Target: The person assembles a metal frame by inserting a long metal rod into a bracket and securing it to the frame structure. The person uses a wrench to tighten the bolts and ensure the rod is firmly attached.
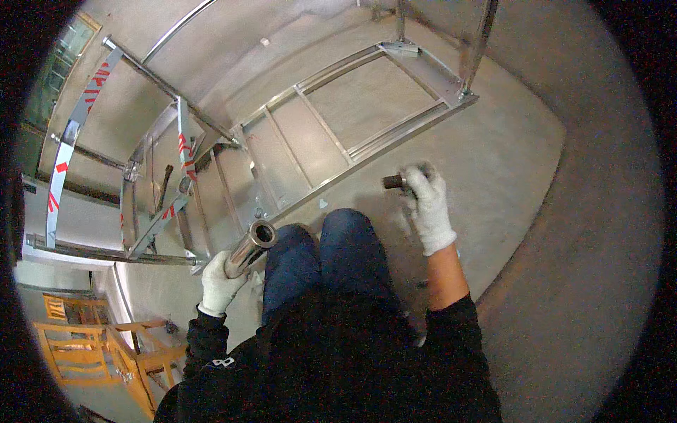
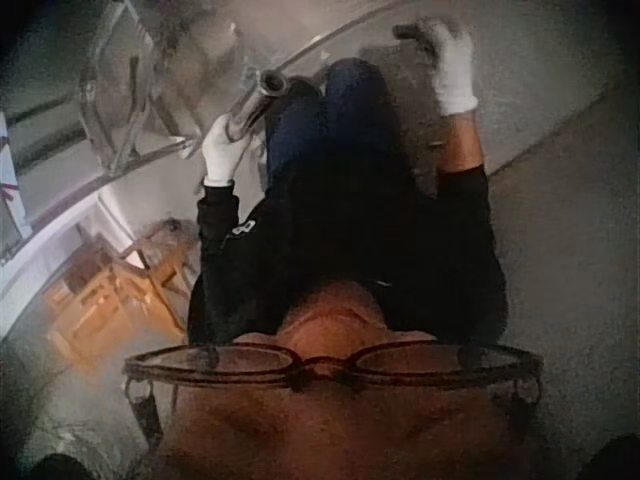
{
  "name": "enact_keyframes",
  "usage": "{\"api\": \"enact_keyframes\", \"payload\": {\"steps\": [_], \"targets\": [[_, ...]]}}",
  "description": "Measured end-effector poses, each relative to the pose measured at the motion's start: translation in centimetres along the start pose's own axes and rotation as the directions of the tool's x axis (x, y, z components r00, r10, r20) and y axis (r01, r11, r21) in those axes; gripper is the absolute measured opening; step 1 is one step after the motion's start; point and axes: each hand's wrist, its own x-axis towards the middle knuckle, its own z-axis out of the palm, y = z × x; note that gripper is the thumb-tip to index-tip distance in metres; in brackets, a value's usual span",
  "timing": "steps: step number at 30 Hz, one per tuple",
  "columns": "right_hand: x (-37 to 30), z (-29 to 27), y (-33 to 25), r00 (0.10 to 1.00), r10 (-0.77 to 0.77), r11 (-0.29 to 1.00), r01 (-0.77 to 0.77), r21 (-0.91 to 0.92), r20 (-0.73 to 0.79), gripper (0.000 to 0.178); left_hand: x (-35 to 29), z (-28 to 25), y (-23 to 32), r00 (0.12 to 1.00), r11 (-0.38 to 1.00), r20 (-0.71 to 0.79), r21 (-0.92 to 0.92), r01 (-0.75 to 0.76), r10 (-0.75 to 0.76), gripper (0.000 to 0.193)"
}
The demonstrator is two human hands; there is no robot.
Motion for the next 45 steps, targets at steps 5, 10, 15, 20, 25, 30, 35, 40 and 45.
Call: {"api": "enact_keyframes", "payload": {"steps": [5, 10, 15, 20, 25, 30, 35, 40, 45], "targets": [[-5.5, 9.7, -4.8, 0.921, -0.098, 0.994, 0.073, 0.081, 0.378, 0.028, -0.5, 0.6, -0.8, 1.0, 0.996, -0.004, -0.085, 0.019, -0.019, 0.036], [-6.8, 13.7, -2.6, 0.726, -0.328, 0.898, 0.439, -0.04, 0.605, 0.033, -0.9, 0.9, -1.5, 1.0, 0.995, -0.015, -0.091, -0.028, 0.027, 0.037], [-6.3, 14.2, -3.1, 0.495, -0.293, 0.627, 0.745, -0.227, 0.818, 0.043, -1.2, 0.7, -1.9, 0.998, 0.997, 0.039, -0.058, -0.055, 0.057, 0.038], [-6.8, 14.9, -4.2, 0.32, -0.14, 0.405, 0.882, -0.24, 0.937, 0.047, -1.5, 0.5, -1.9, 0.989, 0.987, 0.121, -0.145, -0.064, 0.082, 0.037], [-7.2, 15.3, -4.9, 0.298, -0.213, 0.263, 0.935, -0.239, 0.931, 0.033, -1.3, 1.0, -1.6, 0.988, 0.986, 0.018, -0.064, -0.152, 0.154, 0.034], [-7.6, 15.2, -2.7, 0.602, -0.242, 0.516, 0.744, -0.425, 0.761, 0.035, -1.4, 2.1, -1.4, 0.987, 0.991, -0.085, 0.028, -0.133, 0.135, 0.031], [-6.2, 15.1, -5.7, 0.417, 0.04, 0.508, 0.774, -0.378, 0.908, 0.04, -1.3, 2.0, -2.3, 0.991, 0.989, 0.017, -0.054, -0.135, 0.136, 0.029], [-5.2, 15.5, -6.9, 0.32, 0.358, 0.319, 0.841, -0.437, 0.877, 0.047, -1.0, 2.1, -2.6, 0.984, 0.981, 0.013, -0.088, -0.174, 0.176, 0.026], [-6.1, 15.0, -5.8, 0.528, 0.434, 0.44, 0.583, -0.683, 0.73, 0.049, -1.5, 3.3, -2.6, 0.986, 0.988, -0.056, 0.017, -0.156, 0.157, 0.027]]}}
